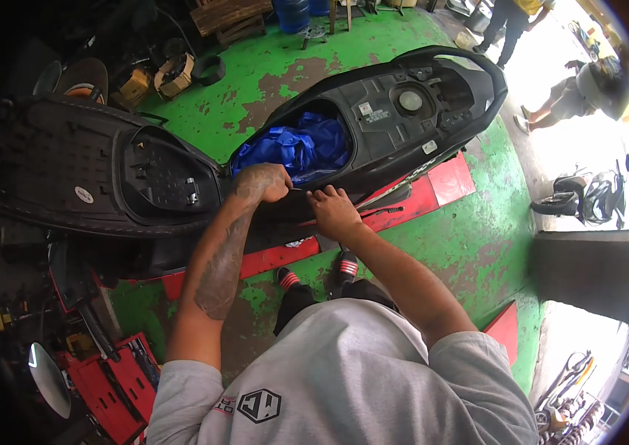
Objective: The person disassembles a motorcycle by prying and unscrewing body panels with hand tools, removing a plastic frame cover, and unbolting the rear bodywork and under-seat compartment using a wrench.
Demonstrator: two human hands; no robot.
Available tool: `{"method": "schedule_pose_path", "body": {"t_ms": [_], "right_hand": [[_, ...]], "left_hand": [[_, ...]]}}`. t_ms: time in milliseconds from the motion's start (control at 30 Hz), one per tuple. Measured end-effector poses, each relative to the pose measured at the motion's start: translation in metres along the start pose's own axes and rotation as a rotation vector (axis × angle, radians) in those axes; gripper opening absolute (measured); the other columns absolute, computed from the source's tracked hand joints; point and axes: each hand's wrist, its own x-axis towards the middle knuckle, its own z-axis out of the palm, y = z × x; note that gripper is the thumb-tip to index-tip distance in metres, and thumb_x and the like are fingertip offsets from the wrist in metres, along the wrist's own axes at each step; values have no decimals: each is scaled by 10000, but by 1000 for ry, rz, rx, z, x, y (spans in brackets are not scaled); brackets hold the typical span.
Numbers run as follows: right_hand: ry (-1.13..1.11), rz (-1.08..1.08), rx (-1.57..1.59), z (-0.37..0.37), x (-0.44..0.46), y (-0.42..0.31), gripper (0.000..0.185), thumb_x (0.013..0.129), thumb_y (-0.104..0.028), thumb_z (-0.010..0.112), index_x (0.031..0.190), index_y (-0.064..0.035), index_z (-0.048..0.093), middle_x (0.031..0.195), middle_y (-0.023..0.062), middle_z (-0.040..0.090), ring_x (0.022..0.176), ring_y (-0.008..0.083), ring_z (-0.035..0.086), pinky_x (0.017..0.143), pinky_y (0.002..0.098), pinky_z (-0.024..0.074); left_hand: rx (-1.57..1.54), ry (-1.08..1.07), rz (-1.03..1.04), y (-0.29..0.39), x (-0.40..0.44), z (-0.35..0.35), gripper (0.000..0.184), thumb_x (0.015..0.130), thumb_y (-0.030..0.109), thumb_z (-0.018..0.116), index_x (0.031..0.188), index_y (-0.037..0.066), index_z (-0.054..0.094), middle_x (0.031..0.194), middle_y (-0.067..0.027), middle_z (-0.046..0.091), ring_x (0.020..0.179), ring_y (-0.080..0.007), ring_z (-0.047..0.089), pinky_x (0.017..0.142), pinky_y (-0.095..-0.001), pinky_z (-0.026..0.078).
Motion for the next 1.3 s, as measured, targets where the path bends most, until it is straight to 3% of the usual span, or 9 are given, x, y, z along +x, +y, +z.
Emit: {"method": "schedule_pose_path", "body": {"t_ms": [67, 200, 333, 400, 467, 567, 767, 1300], "right_hand": [[58, 8, 55, 4, -2, 0, 644, 776, -118, 613, 1409, -31, 529, 1193, 82, 624, 1131, 262, 550, 959, 387, 445], [100, 13, 61, 7, -6, 2, 646, 775, -119, 614, 1409, -31, 529, 1189, 81, 624, 1139, 262, 547, 966, 384, 443], [82, 12, 18, 6, -1, 2, 578, 833, -162, 591, 1395, -35, 545, 1182, 62, 633, 1118, 246, 545, 957, 359, 432], [59, 3, 2, 6, -3, 1, 580, 830, -169, 598, 1392, -37, 547, 1180, 59, 633, 1114, 242, 545, 953, 357, 432], [73, 6, 40, 5, -2, 1, 637, 774, -130, 615, 1398, -32, 538, 1178, 70, 629, 1090, 252, 546, 956, 373, 434], [85, -2, 37, 6, -2, 2, 633, 776, -134, 615, 1397, -34, 538, 1178, 69, 630, 1099, 252, 545, 957, 376, 435], [71, -12, 33, 5, -1, 3, 631, 780, -133, 613, 1397, -30, 536, 1178, 66, 631, 1112, 255, 544, 956, 383, 438], [37, -26, 48, 4, -1, 8, 636, 801, -168, 638, 1414, -39, 525, 1215, 63, 626, 1127, 251, 544, 964, 375, 435]], "left_hand": [[-13, 24, 42, 0, -3, -2, 309, 937, 237, 589, 1208, 155, 713, 1109, -124, 726, 1059, -324, 679, 931, -432, 536], [-49, 72, 115, -4, -19, 1, 309, 934, 236, 599, 1208, 152, 713, 1116, -128, 723, 1046, -331, 681, 922, -433, 537], [-474, 549, 153, -8, -49, 84, 284, 960, 242, 585, 1195, 137, 704, 1042, -212, 709, 988, -375, 679, 815, -479, 554], [-509, 689, 130, -3, -51, 121, 324, 983, 230, 570, 1286, 152, 652, 899, -191, 658, 829, -405, 659, 724, -488, 541], [-579, 767, 118, 12, -57, 147, 367, 986, 185, 575, 1349, 161, 620, 851, -162, 608, 747, -374, 639, 673, -465, 526], [-641, 929, 131, 29, -49, 165, 416, 978, 143, 590, 1393, 162, 592, 824, -141, 577, 706, -342, 623, 642, -447, 516], [-624, 857, 111, 27, -48, 174, 393, 1002, 145, 555, 1393, 142, 588, 876, -179, 608, 765, -355, 639, 673, -436, 526], [-665, 973, 88, 42, -35, 185, 379, 1002, 137, 558, 1378, 106, 600, 853, -172, 597, 722, -341, 624, 643, -433, 516]]}}
